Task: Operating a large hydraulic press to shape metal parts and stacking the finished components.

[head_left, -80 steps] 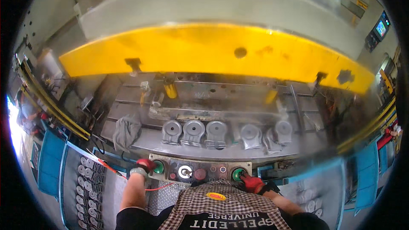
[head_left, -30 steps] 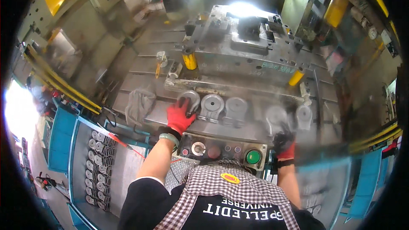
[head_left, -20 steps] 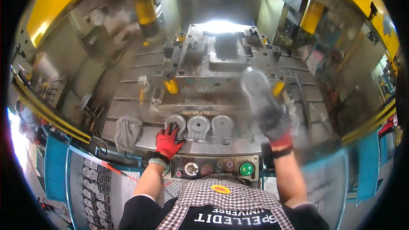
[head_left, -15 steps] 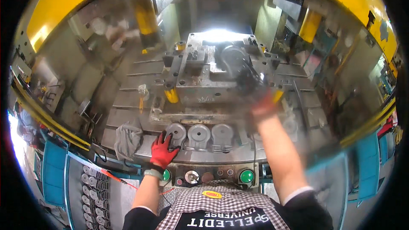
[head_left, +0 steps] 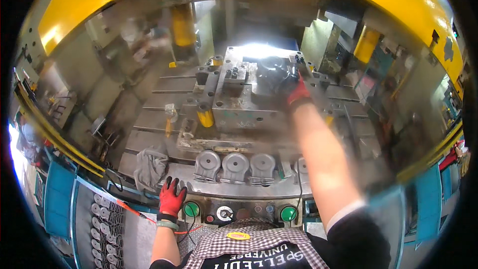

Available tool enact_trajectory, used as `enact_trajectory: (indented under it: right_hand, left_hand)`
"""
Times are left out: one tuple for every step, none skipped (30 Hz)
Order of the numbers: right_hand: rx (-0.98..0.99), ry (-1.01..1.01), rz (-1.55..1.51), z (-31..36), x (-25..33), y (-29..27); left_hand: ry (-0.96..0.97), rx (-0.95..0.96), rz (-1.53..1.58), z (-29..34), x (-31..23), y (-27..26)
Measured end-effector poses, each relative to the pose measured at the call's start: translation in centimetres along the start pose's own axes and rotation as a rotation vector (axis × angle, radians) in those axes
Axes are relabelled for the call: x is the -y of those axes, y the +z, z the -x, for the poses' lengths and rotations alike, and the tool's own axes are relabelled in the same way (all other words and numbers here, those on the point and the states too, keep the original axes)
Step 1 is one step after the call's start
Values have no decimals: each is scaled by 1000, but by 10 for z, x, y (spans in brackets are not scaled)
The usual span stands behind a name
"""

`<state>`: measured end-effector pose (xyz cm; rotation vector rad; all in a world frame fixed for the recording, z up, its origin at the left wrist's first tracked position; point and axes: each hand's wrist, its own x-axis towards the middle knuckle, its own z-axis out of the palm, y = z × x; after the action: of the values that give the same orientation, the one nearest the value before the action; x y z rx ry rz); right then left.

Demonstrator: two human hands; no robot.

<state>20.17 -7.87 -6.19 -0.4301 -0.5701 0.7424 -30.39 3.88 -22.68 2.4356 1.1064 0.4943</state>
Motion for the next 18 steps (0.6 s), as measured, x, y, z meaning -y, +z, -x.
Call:
enact_trajectory:
  right_hand:
    - [-54,27,-31,15,-1,7]
    - [-67,52,-6,35,2,20]
    - [-61,88,13,54,4,29]
    - [-61,134,8,74,3,38]
    - [-71,197,36,96,3,42]
    - [-87,266,111,123,4,42]
    - [-114,337,224,154,6,39]
    - [-115,426,421,189,5,31]
    - [65,411,1006,225,7,10]
    - [145,428,1235,266,2,7]
    - [213,450,1466,305,-6,4]
    - [110,810,1492,337,-18,1]
    - [264,929,1706,367,-28,-10]
    - [335,950,1829,399,-40,-21]
    - [383,980,1952,429,-49,-33]
    - [364,939,1975,450,-57,-41]
    - [351,896,2002,466,-63,-45]
    - [342,854,2025,477,-66,-51]
  left_hand:
    - [1,13,6,0,0,1]
    - [4,27,14,1,-1,4]
    - [9,33,53,4,0,7]
    - [12,36,89,6,4,9]
    - [17,42,127,8,5,11]
    - [59,45,93,8,3,11]
    - [-43,185,104,9,-5,10]
    - [-151,321,111,12,-12,4]
    - [-257,455,118,15,-18,1]
    - [-250,462,19,29,2,9]
    - [-234,528,-79,37,7,18]
    - [-214,597,-184,43,9,24]
    - [-189,666,-286,48,13,33]
    - [-147,631,-263,61,42,56]
    - [-131,619,-292,66,43,65]
    - [-118,600,-324,71,39,70]
    - [-109,578,-353,74,37,74]
    - [-184,631,-353,72,35,76]
